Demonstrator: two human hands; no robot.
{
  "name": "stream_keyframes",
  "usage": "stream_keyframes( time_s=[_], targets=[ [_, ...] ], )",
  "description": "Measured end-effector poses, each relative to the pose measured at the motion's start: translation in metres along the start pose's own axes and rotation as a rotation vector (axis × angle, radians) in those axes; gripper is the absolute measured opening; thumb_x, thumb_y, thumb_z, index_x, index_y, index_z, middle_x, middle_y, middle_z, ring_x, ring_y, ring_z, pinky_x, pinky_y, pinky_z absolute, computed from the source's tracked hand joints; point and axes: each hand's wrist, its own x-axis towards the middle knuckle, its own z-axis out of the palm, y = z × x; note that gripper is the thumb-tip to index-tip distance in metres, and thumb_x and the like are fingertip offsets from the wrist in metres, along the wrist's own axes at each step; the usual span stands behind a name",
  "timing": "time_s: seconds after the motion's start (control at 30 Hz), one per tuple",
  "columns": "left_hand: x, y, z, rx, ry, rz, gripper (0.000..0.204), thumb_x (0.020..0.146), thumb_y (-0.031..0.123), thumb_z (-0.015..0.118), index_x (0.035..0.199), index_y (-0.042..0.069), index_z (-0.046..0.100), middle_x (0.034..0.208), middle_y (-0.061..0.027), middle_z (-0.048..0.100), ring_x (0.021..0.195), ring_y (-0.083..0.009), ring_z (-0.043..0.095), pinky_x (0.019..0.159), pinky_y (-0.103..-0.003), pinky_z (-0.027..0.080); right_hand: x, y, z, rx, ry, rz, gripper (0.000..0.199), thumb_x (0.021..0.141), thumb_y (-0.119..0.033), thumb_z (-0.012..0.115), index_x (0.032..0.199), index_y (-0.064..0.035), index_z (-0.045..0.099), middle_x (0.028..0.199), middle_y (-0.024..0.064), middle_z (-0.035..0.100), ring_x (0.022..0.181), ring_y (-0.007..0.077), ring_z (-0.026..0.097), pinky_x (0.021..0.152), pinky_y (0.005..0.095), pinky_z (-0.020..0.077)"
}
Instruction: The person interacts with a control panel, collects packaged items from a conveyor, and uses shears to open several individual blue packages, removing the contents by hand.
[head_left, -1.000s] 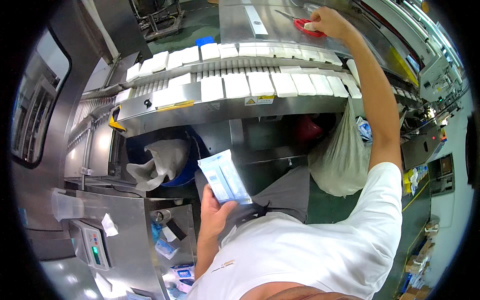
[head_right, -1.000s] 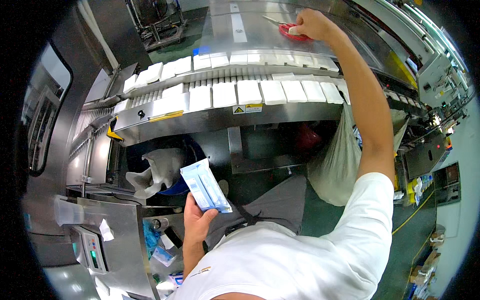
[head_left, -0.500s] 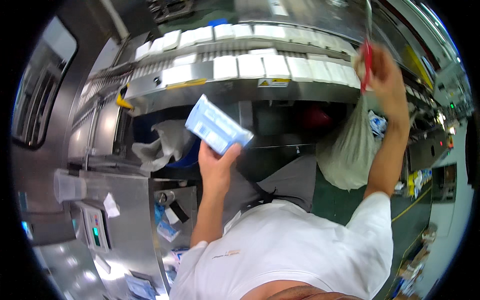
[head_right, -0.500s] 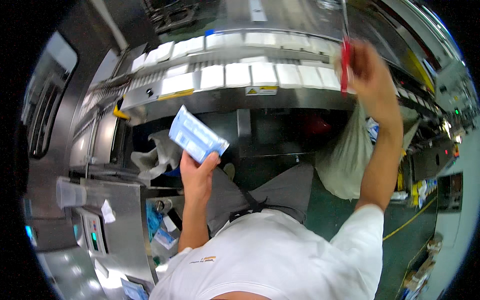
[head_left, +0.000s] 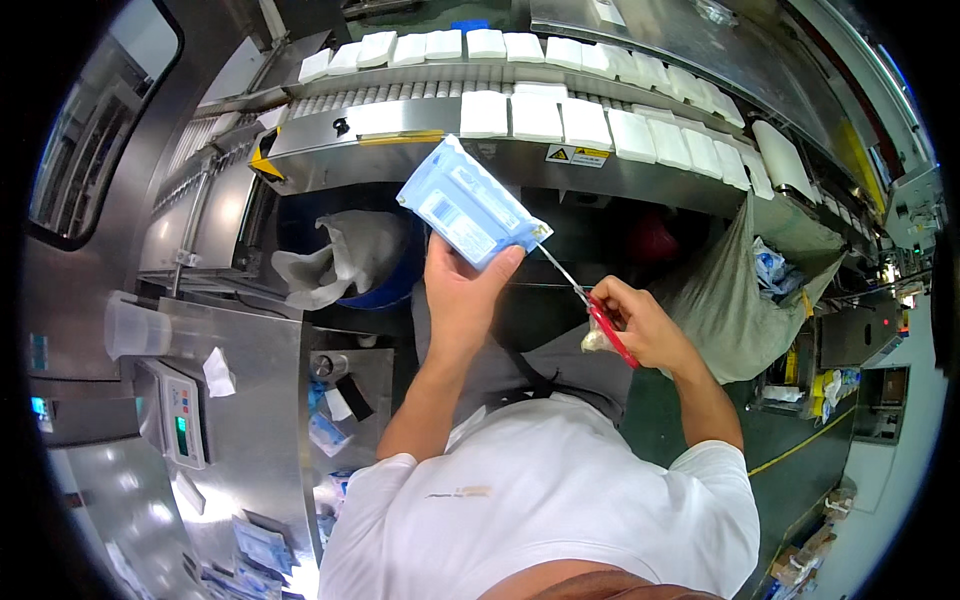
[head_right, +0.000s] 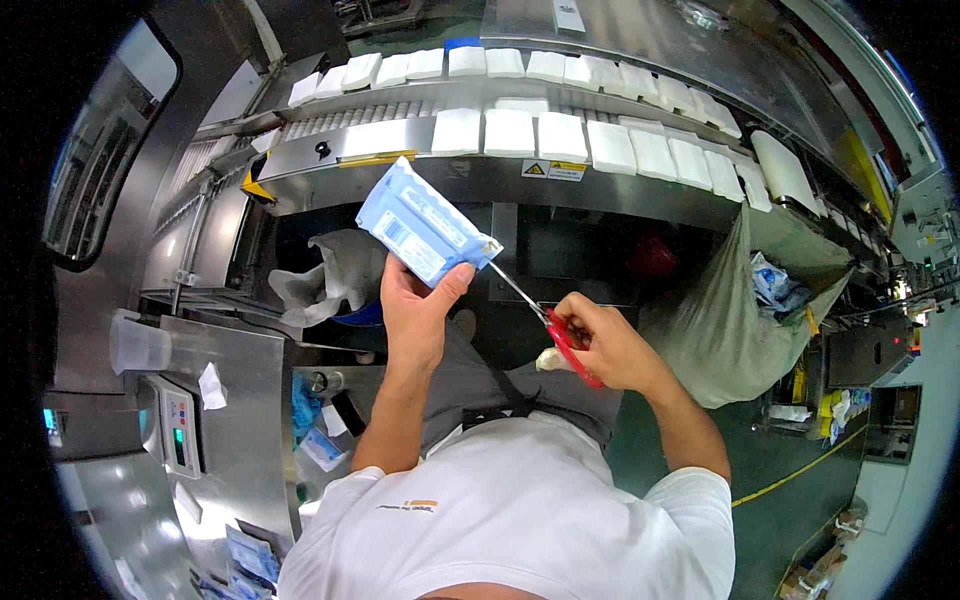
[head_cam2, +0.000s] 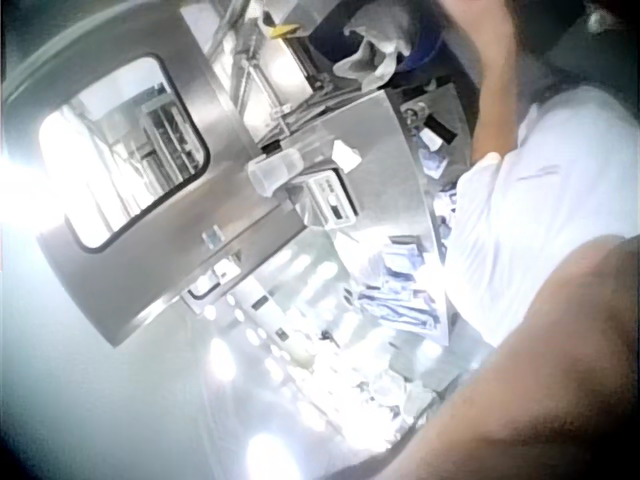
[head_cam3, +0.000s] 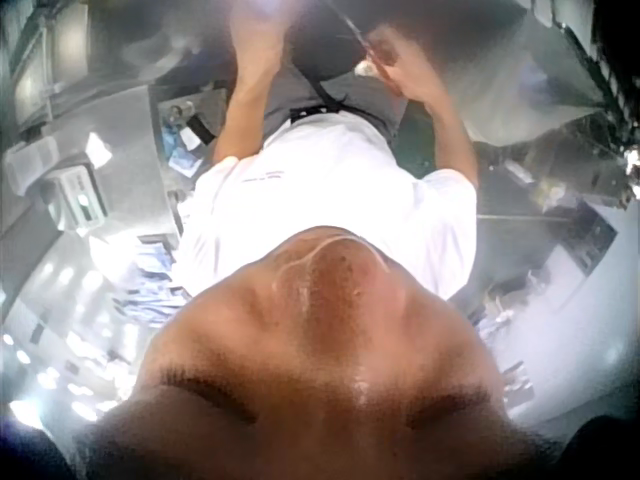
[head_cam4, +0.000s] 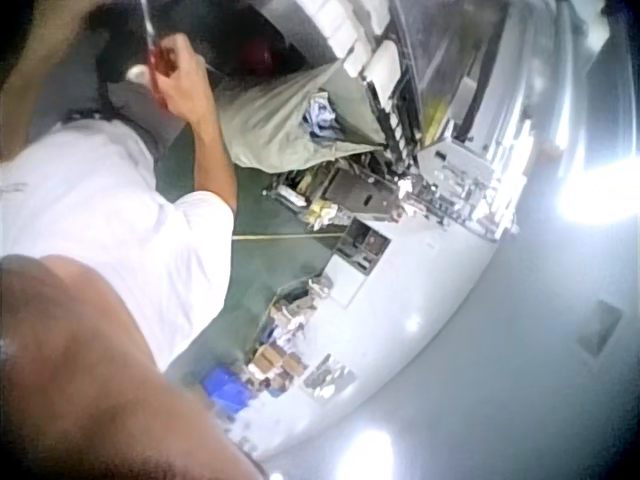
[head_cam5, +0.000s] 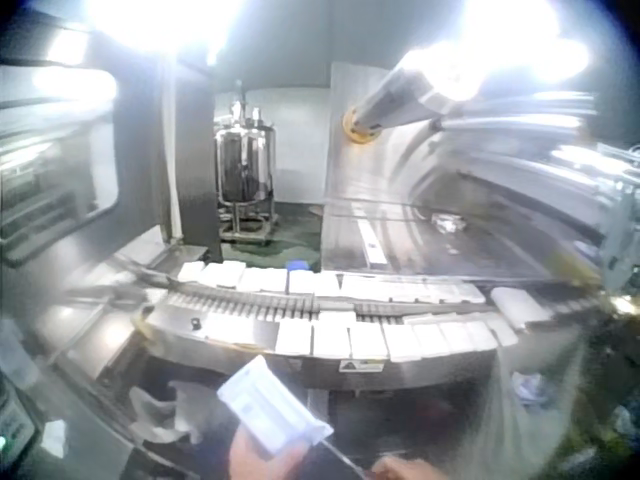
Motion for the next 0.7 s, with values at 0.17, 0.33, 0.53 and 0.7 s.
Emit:
stream_keyframes(
  time_s=[0.17,0.33,0.53,0.7],
  targets=[
    [0.0,-0.004,0.002,-0.02,-0.032,0.002,0.056,0.086,-0.001,0.081,0.133,0.001,0.05,0.125,-0.0094,0.065,0.116,-0.0179,0.064,0.104,-0.034,0.05,-0.003,0.002,0.0,-0.029,0.022,0.057,0.032,0.084,-0.011,0.085,0.098,-0.0035,0.057,0.075,-0.0021,0.058,0.067,0.0033,0.05,0.059,0.0227,0.0422],
    [-0.002,-0.013,-0.002,-0.05,0.011,-0.05,0.048,0.086,0.005,0.083,0.125,0.001,0.056,0.106,-0.007,0.069,0.089,-0.0133,0.066,0.08,-0.029,0.054,-0.016,0.0,-0.006,-0.075,0.052,0.055,0.031,0.084,-0.01,0.085,0.102,-0.0052,0.059,0.078,-0.0026,0.06,0.07,0.0024,0.052,0.06,0.0226,0.0419],
    [-0.01,-0.021,-0.03,-0.008,-0.016,-0.294,0.053,0.084,0.004,0.083,0.129,0.001,0.056,0.11,-0.0082,0.07,0.092,-0.015,0.068,0.08,-0.029,0.055,-0.039,-0.075,-0.108,-0.445,0.714,-0.151,0.029,0.086,-0.009,0.077,0.108,-0.0044,0.06,0.083,0.0043,0.065,0.073,0.0118,0.062,0.067,0.0302,0.0511],
    [-0.038,-0.027,-0.017,0.059,-0.128,-0.439,0.058,0.081,0.007,0.084,0.132,0.0,0.056,0.111,-0.0098,0.071,0.092,-0.016,0.068,0.081,-0.03,0.055,0.031,-0.124,-0.263,-1.246,0.923,-0.202,0.03,0.097,-0.025,0.071,0.116,-0.003,0.064,0.1,0.0127,0.072,0.088,0.0205,0.07,0.079,0.0349,0.0544]
  ],
)
